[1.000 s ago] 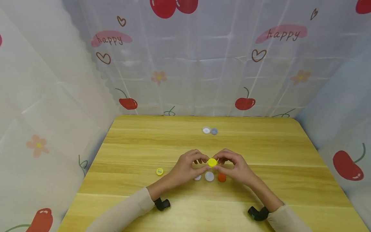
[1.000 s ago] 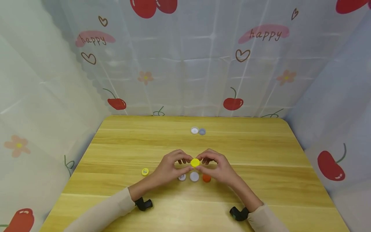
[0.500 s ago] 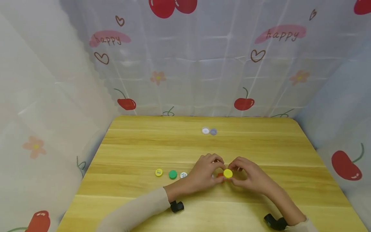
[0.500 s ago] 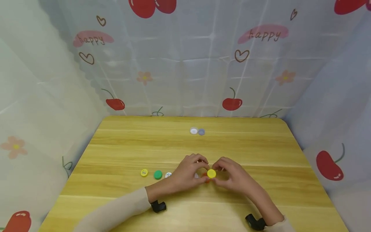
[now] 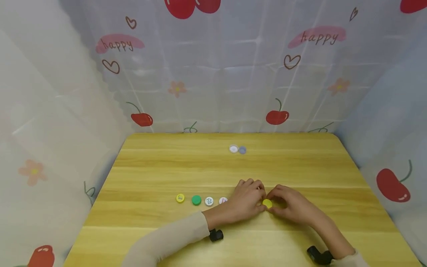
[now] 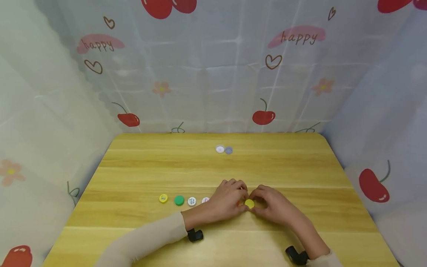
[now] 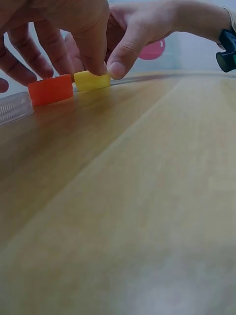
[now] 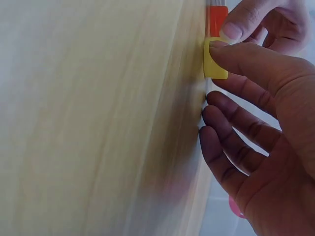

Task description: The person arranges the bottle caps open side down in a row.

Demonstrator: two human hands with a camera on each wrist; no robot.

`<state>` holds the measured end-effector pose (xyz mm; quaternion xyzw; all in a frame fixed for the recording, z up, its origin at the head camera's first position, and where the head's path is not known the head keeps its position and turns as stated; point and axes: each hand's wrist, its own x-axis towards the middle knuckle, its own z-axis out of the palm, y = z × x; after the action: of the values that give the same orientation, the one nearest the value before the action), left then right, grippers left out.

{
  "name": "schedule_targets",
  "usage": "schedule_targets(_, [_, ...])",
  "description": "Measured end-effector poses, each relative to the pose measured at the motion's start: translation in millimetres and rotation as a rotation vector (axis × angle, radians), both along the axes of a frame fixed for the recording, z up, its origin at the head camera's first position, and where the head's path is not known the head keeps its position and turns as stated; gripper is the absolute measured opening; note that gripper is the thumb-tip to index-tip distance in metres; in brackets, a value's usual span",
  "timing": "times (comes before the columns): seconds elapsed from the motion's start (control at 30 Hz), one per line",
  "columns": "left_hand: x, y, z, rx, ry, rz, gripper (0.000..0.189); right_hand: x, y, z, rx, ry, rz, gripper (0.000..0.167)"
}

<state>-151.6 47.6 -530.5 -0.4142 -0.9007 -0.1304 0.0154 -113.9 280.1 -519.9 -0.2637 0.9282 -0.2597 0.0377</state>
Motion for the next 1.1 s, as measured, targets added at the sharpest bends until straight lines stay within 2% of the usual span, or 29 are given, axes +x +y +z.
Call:
schedule_targets(0.17, [-1.7, 0.3, 0.3, -0.009, 0.005, 0.008, 0.018, -1.5, 0.0, 1.6, 0.02, -0.004, -0.009, 0.028])
schedule_targets(0.27, [-4.2, -3.1, 2.5, -0.029, -0.028, 0.006, 0.031, 0.8, -2.4, 6.3, 0.071, 0.002, -0.032, 0.037])
schedule_targets(0.37, [-13.4, -13.4, 9.7, -0.041, -0.124, 0.022, 0.051, 1.3, -6.4, 13.5, 0.119, -0.008, -0.063, 0.047])
schedule_targets(0.47, [-33.1, -29.1, 19.3, -0.008, -0.245, 0.073, 0.06, -7.7, -10.3, 17.9, 0.099, -0.041, -0.071, 0.048])
schedule_targets(0.57, [-63.6, -44.1, 26.5, 0.08, -0.327, 0.152, 0.055, -29.3, -12.1, 15.7, 0.011, -0.101, -0.071, 0.046])
schedule_targets(0.67, [-98.7, -56.0, 29.5, 0.189, -0.399, 0.256, 0.051, -60.1, -15.1, 7.6, -0.089, -0.158, -0.086, 0.051])
schedule_targets(0.8, [-138.2, -65.7, 22.1, 0.31, -0.473, 0.387, 0.052, -103.1, -26.8, -2.0, -0.184, -0.215, -0.137, 0.06])
schedule_targets(0.87, [-151.5, -67.6, 15.7, 0.342, -0.499, 0.435, 0.054, -122.5, -36.5, -4.2, -0.195, -0.231, -0.17, 0.067])
schedule_targets(0.93, [-160.8, -67.9, 9.9, 0.349, -0.497, 0.455, 0.055, -139.3, -47.5, -4.5, -0.195, -0.234, -0.203, 0.075])
schedule_targets(1.0, [-167.1, -67.1, 5.0, 0.344, -0.485, 0.453, 0.055, -153.9, -58.6, -4.5, -0.182, -0.215, -0.233, 0.081])
schedule_targets(1.1, [-172.8, -65.5, 1.4, 0.329, -0.446, 0.439, 0.054, -170.9, -73.7, -5.5, -0.175, -0.176, -0.267, 0.078])
